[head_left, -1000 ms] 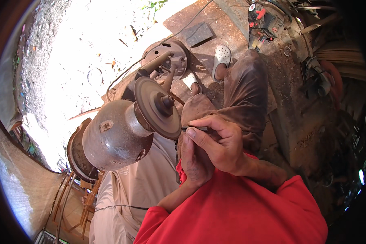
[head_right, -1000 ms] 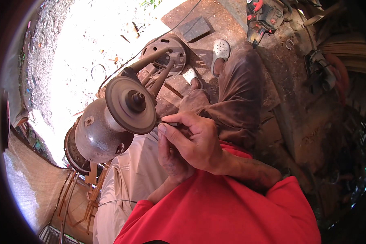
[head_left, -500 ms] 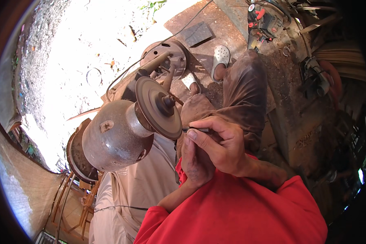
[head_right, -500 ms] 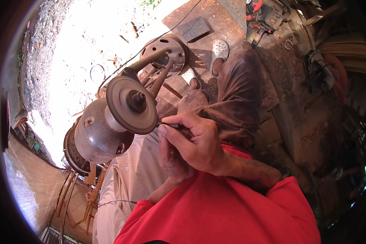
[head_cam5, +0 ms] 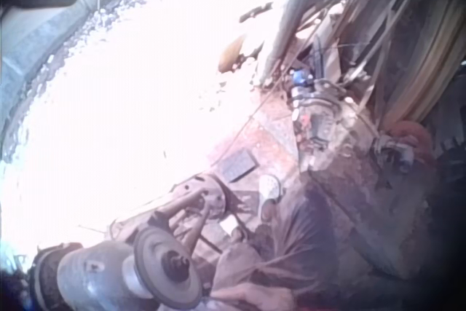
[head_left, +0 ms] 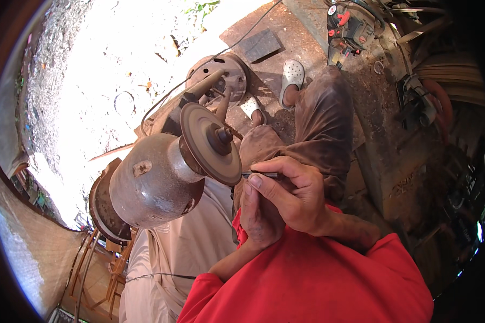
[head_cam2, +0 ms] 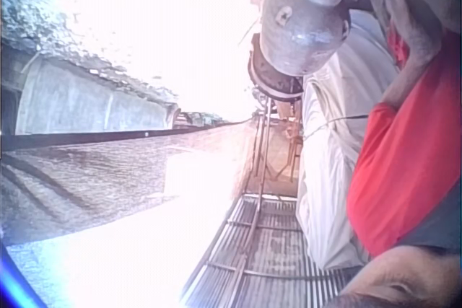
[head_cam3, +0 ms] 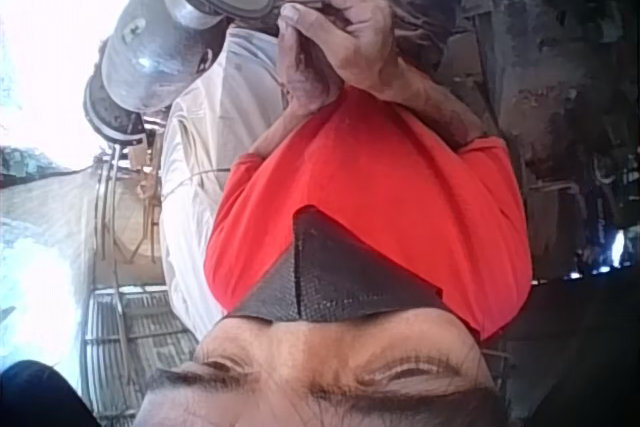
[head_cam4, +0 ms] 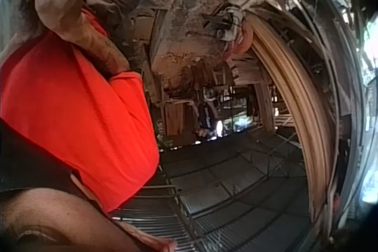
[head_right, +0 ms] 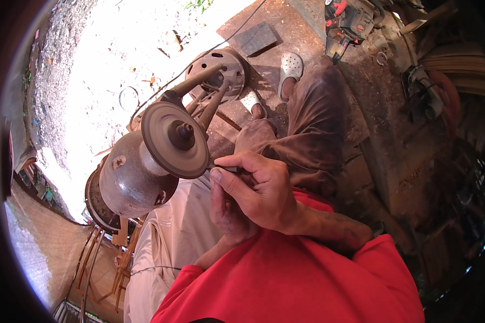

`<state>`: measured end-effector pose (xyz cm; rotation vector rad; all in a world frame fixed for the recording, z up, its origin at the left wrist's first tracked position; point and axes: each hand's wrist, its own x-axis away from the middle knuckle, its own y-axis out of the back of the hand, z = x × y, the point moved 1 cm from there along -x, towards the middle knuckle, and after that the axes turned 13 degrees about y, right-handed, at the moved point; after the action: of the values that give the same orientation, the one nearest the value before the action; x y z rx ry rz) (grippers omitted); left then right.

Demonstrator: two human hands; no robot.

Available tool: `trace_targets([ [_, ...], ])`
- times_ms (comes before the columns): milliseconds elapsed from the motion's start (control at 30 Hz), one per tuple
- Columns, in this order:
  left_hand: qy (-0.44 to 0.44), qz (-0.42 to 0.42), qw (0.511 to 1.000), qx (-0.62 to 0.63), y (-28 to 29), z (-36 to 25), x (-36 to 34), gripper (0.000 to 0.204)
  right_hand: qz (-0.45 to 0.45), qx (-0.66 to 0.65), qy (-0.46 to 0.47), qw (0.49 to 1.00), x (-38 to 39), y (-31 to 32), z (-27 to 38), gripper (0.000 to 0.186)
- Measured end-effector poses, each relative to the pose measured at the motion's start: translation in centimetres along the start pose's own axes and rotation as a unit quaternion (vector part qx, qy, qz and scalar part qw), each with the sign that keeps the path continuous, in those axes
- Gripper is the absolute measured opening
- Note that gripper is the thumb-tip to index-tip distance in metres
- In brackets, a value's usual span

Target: The person handles a small metal bit, walks to a bench grinder, and holds the bit against the spinning grinding wheel to sharpen or reshape it.

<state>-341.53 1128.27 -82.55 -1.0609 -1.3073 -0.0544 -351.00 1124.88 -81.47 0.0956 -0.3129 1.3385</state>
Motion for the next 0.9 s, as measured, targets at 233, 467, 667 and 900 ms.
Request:
trace_targets([
  [233, 0.001, 0.032, 0.999, 0.000, 0.5, 0.0, 0.0, 0.040, -0.003, 0.002, 0.000, 1.000, 0.0, 0.0, -0.1, 0.017],
  [467, -0.005, 0.033, 0.999, 0.006, 0.6, 0.1, 0.0, 0.040, 0.003, 0.006, 0.002, 1.000, 0.0, 0.1, 0.1, 0.017],
  [667, 0.005, 0.037, 0.998, -0.048, 0.2, 0.4, 0.3, 0.040, -0.014, -0.106, -0.064, 0.992, 0.9, 0.7, 0.4, 0.016],
  [900, 0.004, -0.011, 0.998, -0.069, -0.7, 0.3, -0.3, 0.054, -0.063, -0.450, -0.279, 0.846, 0.6, 2.2, -1.7, 0.018],
])
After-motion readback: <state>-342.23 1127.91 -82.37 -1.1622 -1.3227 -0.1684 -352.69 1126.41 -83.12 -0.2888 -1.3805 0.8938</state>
